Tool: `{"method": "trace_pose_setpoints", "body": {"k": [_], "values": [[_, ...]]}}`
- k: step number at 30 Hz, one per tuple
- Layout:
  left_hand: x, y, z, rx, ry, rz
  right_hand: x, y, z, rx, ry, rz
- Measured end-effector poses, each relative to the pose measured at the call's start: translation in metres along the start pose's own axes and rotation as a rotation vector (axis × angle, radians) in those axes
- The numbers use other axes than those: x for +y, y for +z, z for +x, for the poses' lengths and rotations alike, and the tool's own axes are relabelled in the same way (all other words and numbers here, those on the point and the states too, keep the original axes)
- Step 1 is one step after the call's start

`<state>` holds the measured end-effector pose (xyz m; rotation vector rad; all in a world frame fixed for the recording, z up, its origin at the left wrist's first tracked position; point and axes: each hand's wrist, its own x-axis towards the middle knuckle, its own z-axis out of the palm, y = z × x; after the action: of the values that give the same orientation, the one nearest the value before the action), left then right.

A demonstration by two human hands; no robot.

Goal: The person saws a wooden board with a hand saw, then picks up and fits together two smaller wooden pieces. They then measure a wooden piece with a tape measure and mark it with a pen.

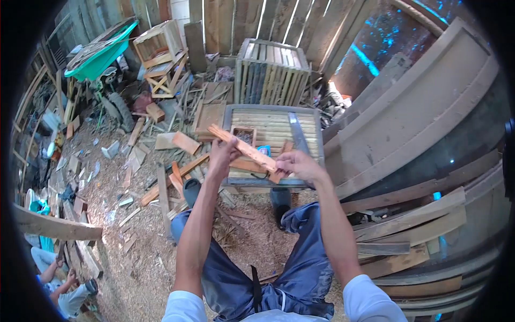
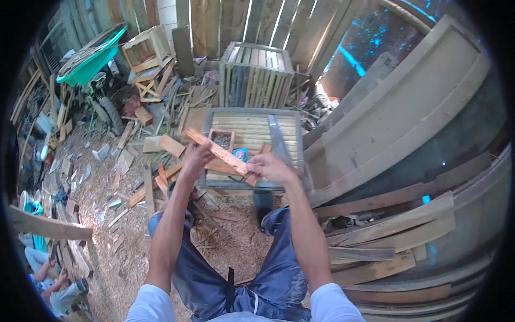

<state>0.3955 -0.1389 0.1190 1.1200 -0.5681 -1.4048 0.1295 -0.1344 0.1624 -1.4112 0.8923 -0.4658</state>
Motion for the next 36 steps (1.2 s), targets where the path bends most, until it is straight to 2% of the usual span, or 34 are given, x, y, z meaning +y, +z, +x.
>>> {"method": "trace_pose_setpoints", "body": {"k": [1, 2, 4, 7, 8, 9, 10, 12, 15, 16, 18, 19, 22, 23, 26, 27, 30, 31, 34, 35, 36], "values": [[-0.01, 0.009, -0.001, -0.054, -0.004, -0.057, 0.002, 0.001, -0.006, -0.003, -0.001, 0.05], [-0.014, 0.017, -0.006, -0.084, 0.015, -0.026, 0.006, 0.005, -0.011, 0.081, -0.017, 0.077], [-0.03, 0.011, 0.015, -0.207, -0.098, -0.015, 0.007, 0.014, -0.026, 0.192, -0.064, 0.157], [-0.038, 0.023, 0.017, -0.347, -0.138, -0.043, 0.002, 0.036, -0.057, 0.349, -0.143, -0.048], [-0.052, 0.024, 0.026, -0.42, -0.089, -0.051, 0.002, 0.045, -0.071, 0.38, -0.154, -0.07], [-0.046, 0.033, 0.009, -0.379, -0.075, -0.038, 0.004, 0.053, -0.084, 0.408, -0.168, -0.093], [-0.034, 0.043, -0.012, -0.334, -0.062, -0.023, 0.018, 0.055, -0.092, 0.414, -0.091, -0.105], [-0.029, 0.051, -0.026, -0.411, 0.007, 0.04, 0.027, 0.056, -0.103, 0.424, -0.106, -0.446], [-0.031, 0.057, -0.032, -0.51, 0.06, 0.2, 0.035, 0.046, -0.108, 0.504, -0.028, -0.606], [-0.034, 0.059, -0.035, -0.496, 0.107, 0.28, 0.048, 0.039, -0.109, 0.552, -0.02, -0.746], [-0.047, 0.059, -0.034, -0.452, 0.213, 0.438, 0.091, 0.019, -0.105, 0.634, -0.009, -1.029], [-0.052, 0.056, -0.03, -0.487, 0.362, 0.567, 0.099, 0.014, -0.103, 0.608, 0.129, -1.054], [-0.056, 0.05, -0.034, -0.481, 0.364, 0.755, 0.117, 0.011, -0.107, 0.639, 0.158, -1.231], [-0.072, 0.044, -0.022, -0.507, 0.395, 0.7, 0.127, 0.009, -0.106, 0.658, 0.108, -1.262], [-0.054, 0.047, -0.037, -0.517, 0.361, 0.779, 0.137, 0.006, -0.105, 0.647, 0.026, -1.458], [-0.049, 0.049, -0.038, -0.532, 0.217, 0.779, 0.143, 0.002, -0.102, 0.647, -0.022, -1.491], [-0.056, 0.053, -0.038, -0.532, 0.321, 0.94, 0.131, -0.005, -0.1, 0.564, 0.029, -1.406], [-0.066, 0.056, -0.037, -0.465, 0.55, 1.067, 0.128, -0.005, -0.1, 0.639, -0.069, -1.388], [-0.072, 0.069, -0.045, -0.561, 0.63, 1.239, 0.125, 0.002, -0.103, 0.746, -0.089, -1.232], [-0.082, 0.072, -0.04, -0.568, 0.778, 1.278, 0.127, 0.002, -0.103, 0.882, -0.179, -1.154], [-0.084, 0.077, -0.042, -0.581, 0.751, 1.319, 0.123, 0.001, -0.107, 0.947, -0.182, -0.98]]}}
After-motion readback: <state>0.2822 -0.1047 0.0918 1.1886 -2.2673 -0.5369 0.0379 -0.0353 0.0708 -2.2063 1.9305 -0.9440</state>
